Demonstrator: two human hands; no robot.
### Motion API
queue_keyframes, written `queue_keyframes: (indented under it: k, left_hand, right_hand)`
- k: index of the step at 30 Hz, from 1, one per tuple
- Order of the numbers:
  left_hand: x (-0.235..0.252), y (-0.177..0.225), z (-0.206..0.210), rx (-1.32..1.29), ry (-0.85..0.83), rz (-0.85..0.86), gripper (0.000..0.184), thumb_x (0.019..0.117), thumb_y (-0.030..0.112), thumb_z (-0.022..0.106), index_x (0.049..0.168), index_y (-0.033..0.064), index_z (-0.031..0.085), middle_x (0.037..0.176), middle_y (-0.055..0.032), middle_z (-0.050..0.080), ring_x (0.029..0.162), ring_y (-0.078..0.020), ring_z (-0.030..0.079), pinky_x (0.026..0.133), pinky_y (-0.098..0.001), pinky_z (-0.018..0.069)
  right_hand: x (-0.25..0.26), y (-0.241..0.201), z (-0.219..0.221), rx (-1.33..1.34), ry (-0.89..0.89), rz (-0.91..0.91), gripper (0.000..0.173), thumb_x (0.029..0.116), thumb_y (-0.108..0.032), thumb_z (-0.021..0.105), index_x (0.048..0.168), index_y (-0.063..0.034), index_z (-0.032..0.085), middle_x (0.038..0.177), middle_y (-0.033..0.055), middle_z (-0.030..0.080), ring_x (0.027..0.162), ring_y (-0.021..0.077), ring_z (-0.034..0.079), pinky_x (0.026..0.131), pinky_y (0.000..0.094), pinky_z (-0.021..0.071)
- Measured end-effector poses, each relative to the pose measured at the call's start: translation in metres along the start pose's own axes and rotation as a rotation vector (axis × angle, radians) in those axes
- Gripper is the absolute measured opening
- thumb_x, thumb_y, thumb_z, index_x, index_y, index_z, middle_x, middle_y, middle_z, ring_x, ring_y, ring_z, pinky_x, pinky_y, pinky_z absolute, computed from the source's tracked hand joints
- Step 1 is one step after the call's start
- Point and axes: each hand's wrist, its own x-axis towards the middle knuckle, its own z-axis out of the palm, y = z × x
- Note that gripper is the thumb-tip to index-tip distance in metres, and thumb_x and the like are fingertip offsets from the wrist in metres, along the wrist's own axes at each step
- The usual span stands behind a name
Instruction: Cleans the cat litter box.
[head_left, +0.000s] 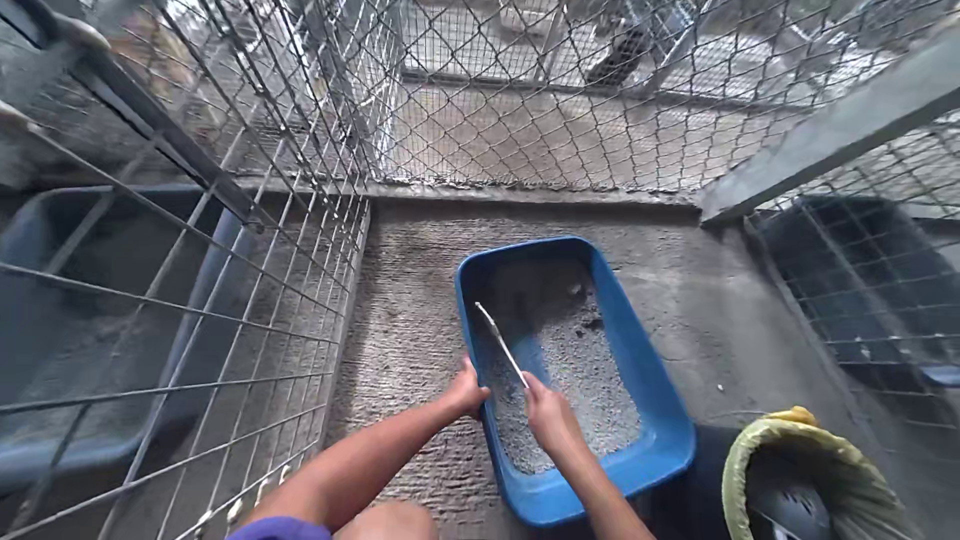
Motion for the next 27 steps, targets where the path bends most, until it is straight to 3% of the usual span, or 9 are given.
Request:
queue_keyframes:
  k: [5,12,16,19,22,25,27]
  left_hand:
    - [0.001,-0.001,0.000,-0.025,-0.008,0.008,0.100,0.0979,0.012,0.066,0.161,0.0067,-0.012,0.134,-0.0321,0.055,0.106,-0.0390,0.070,0.087,-0.0530,0.0595]
    - [0.005,0.004,-0.006,-0.073,0.012,0.013,0.099,0.0982,0.009,0.065,0.161,0.0093,-0.012,0.137,-0.0324,0.053,0.107,-0.0407,0.069,0.086,-0.0546,0.0597]
    - [0.004,0.003,-0.008,-0.084,0.007,0.015,0.098,0.0986,0.009,0.063,0.161,0.0100,-0.012,0.134,-0.0325,0.055,0.104,-0.0405,0.070,0.085,-0.0543,0.0597]
    - [0.005,0.006,-0.007,-0.042,0.006,0.012,0.100,0.0981,0.011,0.064,0.161,0.0084,-0.014,0.132,-0.0325,0.056,0.105,-0.0396,0.070,0.086,-0.0530,0.0598]
    - [0.005,0.009,-0.005,-0.036,0.014,0.039,0.098,0.0977,0.010,0.065,0.161,0.0062,-0.010,0.136,-0.0337,0.053,0.110,-0.0423,0.068,0.089,-0.0557,0.0583]
    - [0.007,0.006,-0.006,-0.049,0.021,0.045,0.098,0.0978,0.014,0.068,0.161,0.0065,-0.007,0.135,-0.0330,0.054,0.110,-0.0419,0.068,0.089,-0.0565,0.0583]
    - [0.007,0.005,-0.005,-0.067,0.017,0.043,0.098,0.0976,0.012,0.068,0.161,0.0078,-0.008,0.134,-0.0328,0.055,0.109,-0.0417,0.069,0.088,-0.0562,0.0590]
  right_hand:
    - [0.077,0.024,0.059,0.206,0.111,-0.148,0.047,0.1126,-0.017,0.037,0.158,-0.0069,0.040,0.128,0.0279,0.067,0.120,0.0415,0.066,0.108,0.0547,0.0472]
    - [0.118,0.013,0.053,0.267,0.307,-0.027,0.046,0.1125,-0.016,0.037,0.158,-0.0103,0.042,0.128,0.0264,0.068,0.119,0.0424,0.067,0.106,0.0556,0.0492]
    - [0.127,0.019,0.019,0.395,0.445,0.086,0.045,0.1129,-0.014,0.035,0.156,-0.0023,0.042,0.133,0.0300,0.064,0.124,0.0446,0.063,0.108,0.0570,0.0468]
    - [0.130,0.005,-0.001,0.489,0.448,0.115,0.044,0.1130,-0.014,0.034,0.154,-0.0002,0.044,0.135,0.0299,0.062,0.126,0.0430,0.062,0.109,0.0552,0.0456]
    - [0.123,-0.022,0.026,0.586,0.417,0.044,0.043,0.1121,-0.012,0.036,0.151,0.0028,0.046,0.124,0.0312,0.066,0.109,0.0426,0.068,0.097,0.0545,0.0524]
    - [0.109,-0.030,0.060,0.549,0.315,-0.036,0.045,0.1116,-0.012,0.039,0.155,0.0005,0.042,0.136,0.0292,0.062,0.128,0.0415,0.061,0.112,0.0533,0.0442]
    - [0.105,-0.022,0.060,0.473,0.273,-0.062,0.046,0.1118,-0.013,0.039,0.156,-0.0010,0.042,0.138,0.0279,0.062,0.130,0.0399,0.060,0.114,0.0520,0.0427]
